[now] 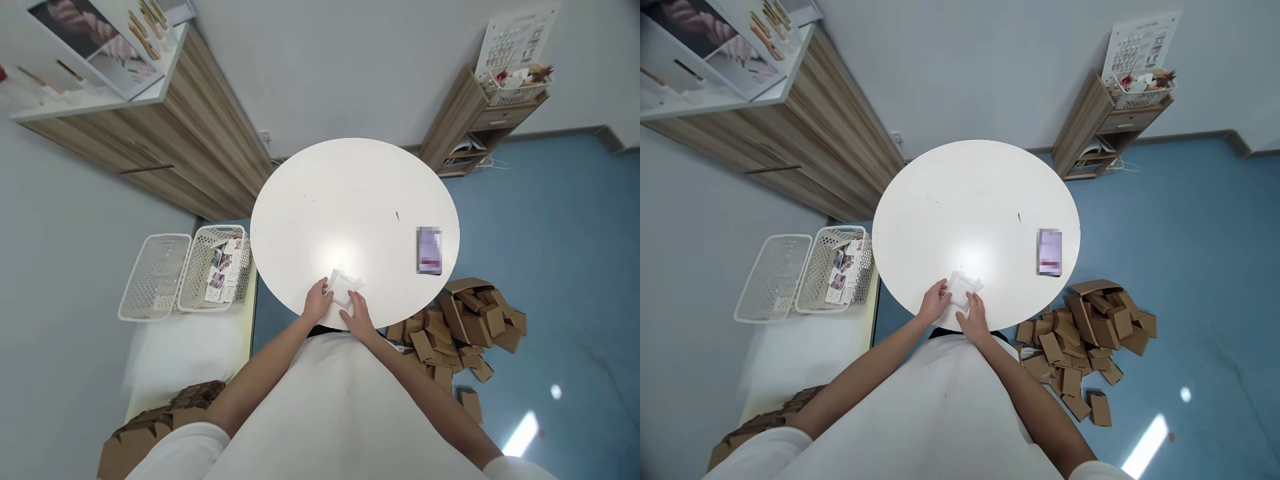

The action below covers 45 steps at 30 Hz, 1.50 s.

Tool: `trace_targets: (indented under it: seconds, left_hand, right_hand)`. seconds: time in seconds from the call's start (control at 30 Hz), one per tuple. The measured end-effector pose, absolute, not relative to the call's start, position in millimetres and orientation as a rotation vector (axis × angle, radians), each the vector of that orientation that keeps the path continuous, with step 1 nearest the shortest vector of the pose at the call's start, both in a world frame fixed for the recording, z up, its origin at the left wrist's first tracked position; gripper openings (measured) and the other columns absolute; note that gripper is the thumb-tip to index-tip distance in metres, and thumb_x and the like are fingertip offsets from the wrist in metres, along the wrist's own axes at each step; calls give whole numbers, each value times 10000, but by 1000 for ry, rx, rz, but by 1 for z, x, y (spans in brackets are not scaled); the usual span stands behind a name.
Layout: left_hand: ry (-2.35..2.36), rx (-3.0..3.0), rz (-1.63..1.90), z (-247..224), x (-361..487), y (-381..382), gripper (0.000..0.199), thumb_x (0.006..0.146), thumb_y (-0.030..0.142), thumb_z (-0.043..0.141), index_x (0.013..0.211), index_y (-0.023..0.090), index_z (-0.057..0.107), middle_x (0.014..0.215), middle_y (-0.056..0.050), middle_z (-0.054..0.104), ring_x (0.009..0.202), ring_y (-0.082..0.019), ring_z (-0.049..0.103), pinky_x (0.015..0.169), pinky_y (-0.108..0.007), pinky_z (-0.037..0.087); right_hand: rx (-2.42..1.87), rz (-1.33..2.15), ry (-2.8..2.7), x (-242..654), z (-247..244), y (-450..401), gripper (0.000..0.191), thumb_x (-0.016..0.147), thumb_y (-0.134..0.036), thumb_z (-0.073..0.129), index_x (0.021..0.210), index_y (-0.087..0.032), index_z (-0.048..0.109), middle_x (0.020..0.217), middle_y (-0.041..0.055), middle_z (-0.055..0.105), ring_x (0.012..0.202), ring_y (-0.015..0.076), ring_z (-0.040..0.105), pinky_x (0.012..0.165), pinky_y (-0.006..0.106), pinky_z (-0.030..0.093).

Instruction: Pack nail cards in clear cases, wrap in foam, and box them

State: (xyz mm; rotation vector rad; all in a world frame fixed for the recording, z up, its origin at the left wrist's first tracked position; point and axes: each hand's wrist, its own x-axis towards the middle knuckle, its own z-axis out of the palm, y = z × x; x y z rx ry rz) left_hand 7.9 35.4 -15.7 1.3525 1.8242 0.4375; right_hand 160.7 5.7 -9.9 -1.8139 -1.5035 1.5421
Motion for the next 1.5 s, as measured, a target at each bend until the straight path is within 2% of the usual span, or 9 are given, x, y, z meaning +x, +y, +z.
trace_targets:
  seconds: [0.13,0.37,0.57,0.77,0.9,1.1,1.33,1.5]
  left_hand:
    - [1798,1321,465,-14,13,34,348,794,226,468,1135,179,512,1078,-63,601,943,-171,569,829,-307,449]
    - [1918,1196,593,-17,7,31,316,793,236,479,1103,194,523,1023,-59,625,919,-168,581,803,-313,461]
    - [2026,1122,684,-19,-30,39,337,809,256,446,1132,186,510,1093,-87,551,960,-187,545,802,-328,461]
    - [2036,1143,690,-20,-86,59,468,783,275,484,1238,187,427,1112,-105,457,1013,-213,492,822,-346,450]
    - [2097,1185,703,-21,-132,78,463,776,279,501,1228,193,444,1073,-93,469,1066,-234,439,912,-394,385]
    - [2082,1097,781,-26,-175,102,476,798,302,482,1255,186,413,1131,-96,431,1073,-220,436,913,-373,382]
    - [2063,1039,791,-27,-178,111,488,796,284,491,1269,208,397,1119,-79,433,1074,-206,435,922,-352,376]
    - [2048,1040,778,-27,-179,112,501,793,299,492,1272,184,399,1120,-91,436,1084,-220,431,931,-363,366]
  right_hand:
    - [-1695,1678,-1400,165,-14,5,731,687,-320,535,1341,-210,229,1431,76,155,1309,224,180,1041,392,238]
    - [-1542,1789,-1257,154,-11,16,826,689,-298,549,1375,-219,97,1421,62,223,1297,190,233,1052,386,243]
    - [-1433,1850,-1328,115,-11,40,779,711,-302,540,1371,-258,128,1433,41,192,1291,211,244,1033,423,277]
    - [-1449,1783,-1512,53,-17,79,783,719,-344,543,1373,-220,131,1432,69,187,1285,220,249,1031,418,278]
    - [-1516,1736,-1625,4,-19,106,785,724,-352,537,1376,-222,118,1440,55,168,1309,227,185,1050,428,237]
    - [-1637,1563,-1829,-57,-9,135,793,730,-345,506,1379,-187,80,1435,77,171,1314,272,129,1052,484,175]
    - [-1694,1492,-1942,-68,-2,144,814,712,-318,480,1376,-173,32,1428,82,165,1303,285,135,1047,485,145]
    - [-1773,1449,-1964,-68,-2,143,823,698,-334,502,1372,-178,58,1419,87,187,1288,299,166,1033,493,160]
